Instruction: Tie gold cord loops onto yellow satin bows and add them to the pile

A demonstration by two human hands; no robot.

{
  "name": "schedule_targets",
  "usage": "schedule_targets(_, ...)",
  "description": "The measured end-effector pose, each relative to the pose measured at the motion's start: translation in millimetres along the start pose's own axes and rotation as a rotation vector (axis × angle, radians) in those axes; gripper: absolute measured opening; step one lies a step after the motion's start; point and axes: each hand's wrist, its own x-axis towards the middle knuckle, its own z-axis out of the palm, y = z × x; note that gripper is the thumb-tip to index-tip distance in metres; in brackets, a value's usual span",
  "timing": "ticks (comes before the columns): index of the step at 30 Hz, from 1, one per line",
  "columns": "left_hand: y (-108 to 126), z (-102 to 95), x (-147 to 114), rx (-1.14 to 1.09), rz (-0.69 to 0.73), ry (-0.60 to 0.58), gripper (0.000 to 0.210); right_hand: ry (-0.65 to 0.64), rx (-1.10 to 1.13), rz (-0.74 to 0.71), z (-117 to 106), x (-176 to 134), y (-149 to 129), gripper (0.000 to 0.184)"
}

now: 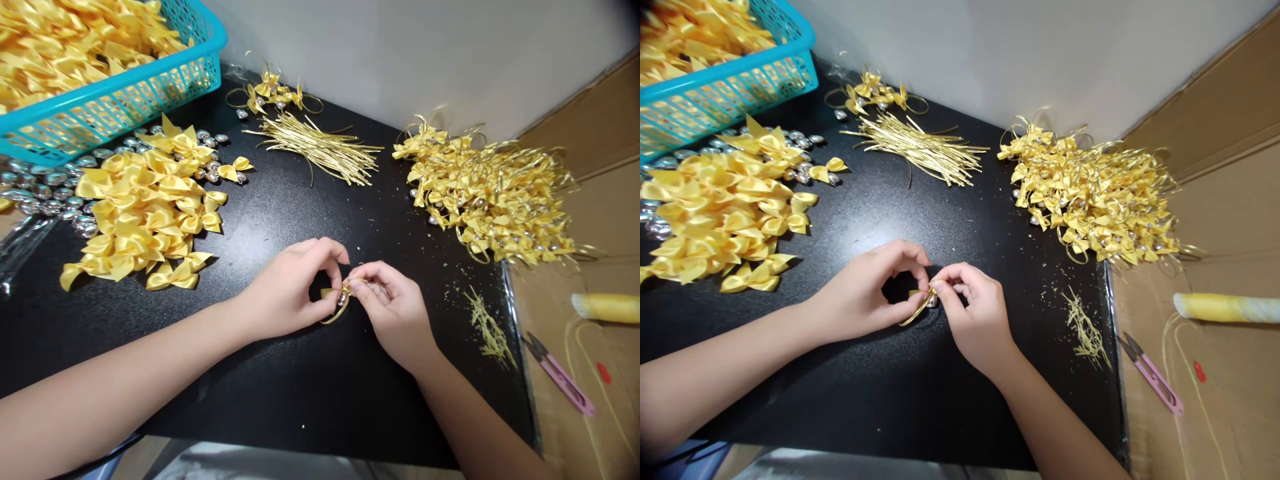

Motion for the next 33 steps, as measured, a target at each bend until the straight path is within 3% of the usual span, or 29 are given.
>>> schedule_targets(12,-0.8,2.9,0.8,0.101,0.0,-0.012,0.027,0.003,-0.07,-0.061,0.2,-2.6,2.1,0.01)
schedule_targets(19,3.3,0.9,1.7,-0.011,-0.051,0.015,0.033,0.032,-0.198,-0.246,2.9,-5.0,0.7,0.013)
schedule_targets(23,3.4,-1.1,2.8,-0.101,-0.09,-0.026,0.034,0.036,-0.23,-0.302,3.1,-4.5,-0.3,0.013)
schedule_targets(33,-0.1,-0.8,2.2,-0.068,-0.055,-0.055,0.032,0.051,-0.152,-0.209,0.6,-6.5,3.0,0.012)
